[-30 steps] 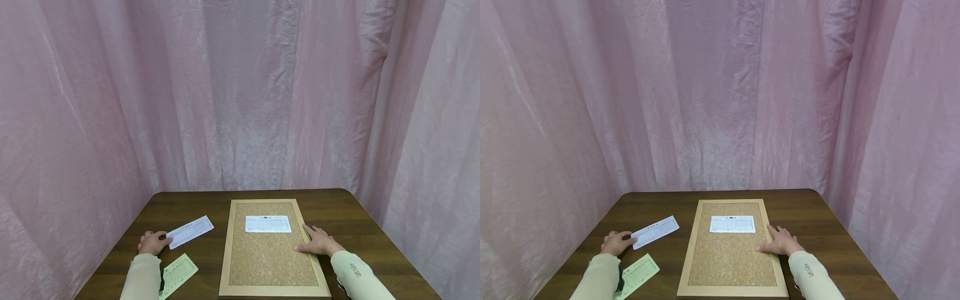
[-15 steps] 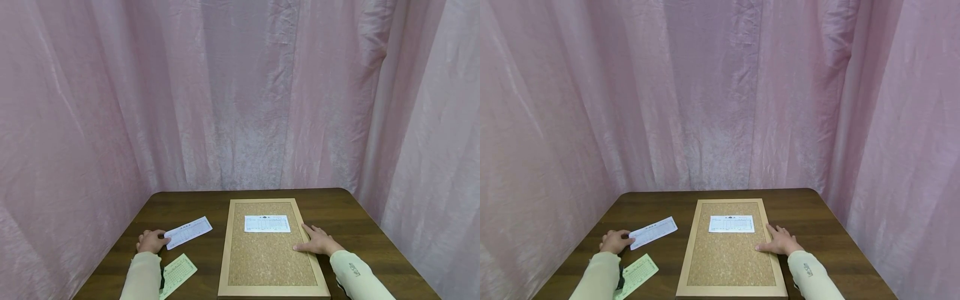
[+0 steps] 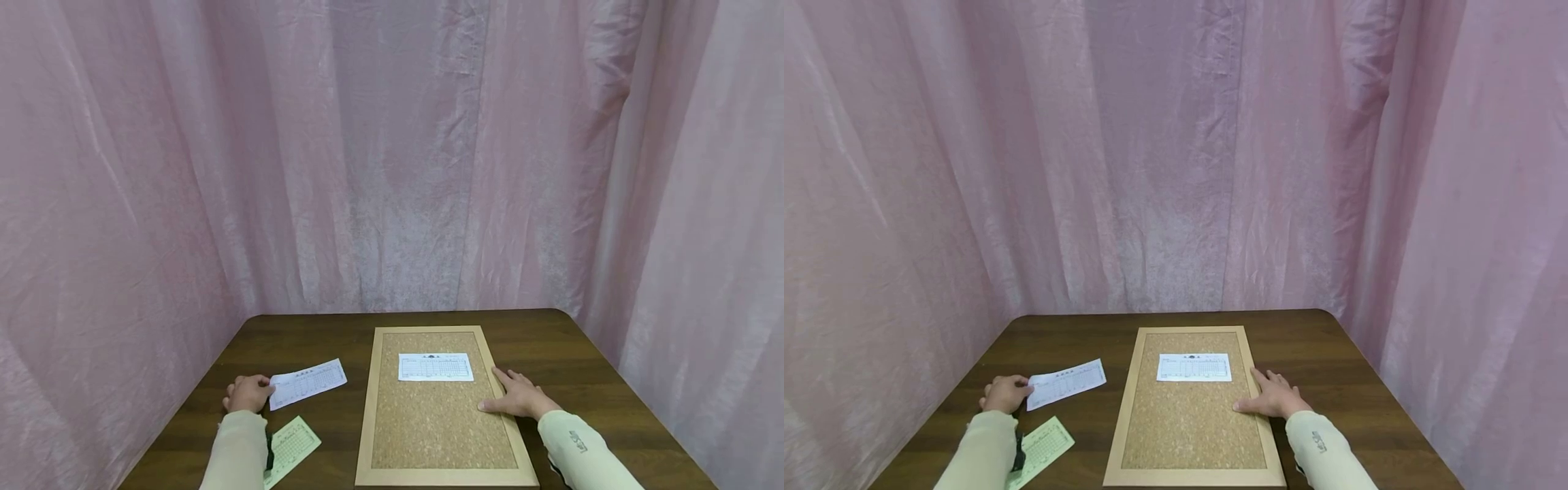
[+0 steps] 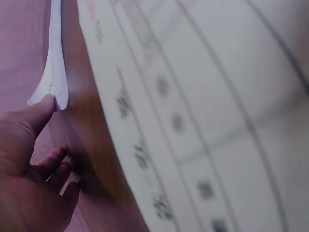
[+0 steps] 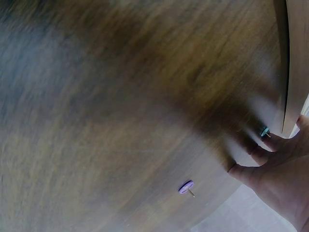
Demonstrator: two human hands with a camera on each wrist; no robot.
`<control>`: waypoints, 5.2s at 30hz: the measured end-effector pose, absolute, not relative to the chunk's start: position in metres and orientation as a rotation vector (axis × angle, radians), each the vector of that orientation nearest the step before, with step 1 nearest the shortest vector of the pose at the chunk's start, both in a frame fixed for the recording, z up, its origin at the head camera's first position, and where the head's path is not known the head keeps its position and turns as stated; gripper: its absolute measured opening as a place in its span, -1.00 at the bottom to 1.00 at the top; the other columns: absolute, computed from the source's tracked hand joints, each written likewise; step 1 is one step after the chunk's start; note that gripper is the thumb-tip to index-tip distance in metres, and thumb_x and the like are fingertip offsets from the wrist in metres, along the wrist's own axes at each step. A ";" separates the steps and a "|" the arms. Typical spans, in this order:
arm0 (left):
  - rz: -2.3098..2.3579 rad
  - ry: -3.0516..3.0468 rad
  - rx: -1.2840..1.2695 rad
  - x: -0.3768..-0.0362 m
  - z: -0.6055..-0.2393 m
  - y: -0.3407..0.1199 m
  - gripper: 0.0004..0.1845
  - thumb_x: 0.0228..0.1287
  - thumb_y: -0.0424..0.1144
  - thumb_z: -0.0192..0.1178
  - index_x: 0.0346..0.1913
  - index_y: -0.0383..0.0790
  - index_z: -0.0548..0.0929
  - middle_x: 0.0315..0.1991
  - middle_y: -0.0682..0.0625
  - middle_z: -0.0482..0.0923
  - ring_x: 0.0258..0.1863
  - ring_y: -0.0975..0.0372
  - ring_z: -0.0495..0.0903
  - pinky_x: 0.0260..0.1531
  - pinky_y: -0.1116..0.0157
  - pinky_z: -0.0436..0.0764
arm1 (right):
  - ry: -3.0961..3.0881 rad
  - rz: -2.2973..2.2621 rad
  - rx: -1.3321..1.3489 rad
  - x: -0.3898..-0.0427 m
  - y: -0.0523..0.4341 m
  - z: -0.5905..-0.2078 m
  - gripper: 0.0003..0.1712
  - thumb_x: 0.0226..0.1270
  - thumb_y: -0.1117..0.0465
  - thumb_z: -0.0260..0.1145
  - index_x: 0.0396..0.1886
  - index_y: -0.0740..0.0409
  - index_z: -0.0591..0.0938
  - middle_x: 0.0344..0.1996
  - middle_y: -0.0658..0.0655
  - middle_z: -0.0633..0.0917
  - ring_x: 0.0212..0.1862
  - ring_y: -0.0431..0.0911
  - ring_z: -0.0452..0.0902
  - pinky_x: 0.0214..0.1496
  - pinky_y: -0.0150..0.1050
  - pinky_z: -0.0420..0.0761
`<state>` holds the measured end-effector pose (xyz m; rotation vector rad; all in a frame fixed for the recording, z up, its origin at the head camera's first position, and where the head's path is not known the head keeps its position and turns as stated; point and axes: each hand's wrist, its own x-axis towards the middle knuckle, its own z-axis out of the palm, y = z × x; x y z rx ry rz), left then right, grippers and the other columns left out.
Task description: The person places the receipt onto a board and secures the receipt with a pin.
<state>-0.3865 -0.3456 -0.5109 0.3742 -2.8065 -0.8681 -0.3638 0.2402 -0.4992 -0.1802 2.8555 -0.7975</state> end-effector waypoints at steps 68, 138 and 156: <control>-1.752 -2.264 0.122 -0.424 -0.427 -0.230 -0.72 0.40 -0.40 0.20 0.04 -0.55 0.61 -0.36 -0.08 0.63 -0.49 0.30 0.55 -0.47 0.42 0.48 | 2.868 -0.765 -0.190 -0.366 0.240 -0.499 0.28 0.04 -0.38 0.45 0.55 0.25 0.13 0.40 0.61 0.13 0.42 0.54 -0.07 0.28 0.53 -0.07; -2.014 -2.543 -0.185 -0.389 -0.470 -0.091 -0.86 0.27 -0.47 0.22 -0.16 -0.48 0.66 -0.49 -0.01 0.61 -0.52 0.19 0.60 -0.49 0.31 0.43 | 3.171 -0.795 -0.712 -0.352 0.233 -0.493 -0.26 0.49 -0.08 0.20 0.51 0.18 0.30 0.47 0.41 0.20 0.49 0.32 0.01 0.39 0.38 -0.02; -1.840 -2.646 -0.228 -0.384 -0.481 -0.081 -0.83 0.20 -0.50 0.23 -0.17 -0.53 0.66 -0.51 0.04 0.57 -0.54 0.16 0.67 -0.58 0.36 0.45 | 3.133 -0.577 -0.796 -0.342 0.219 -0.507 -0.30 0.45 -0.15 0.22 0.43 0.12 0.44 0.42 0.39 0.31 0.45 0.31 0.13 0.35 0.41 0.08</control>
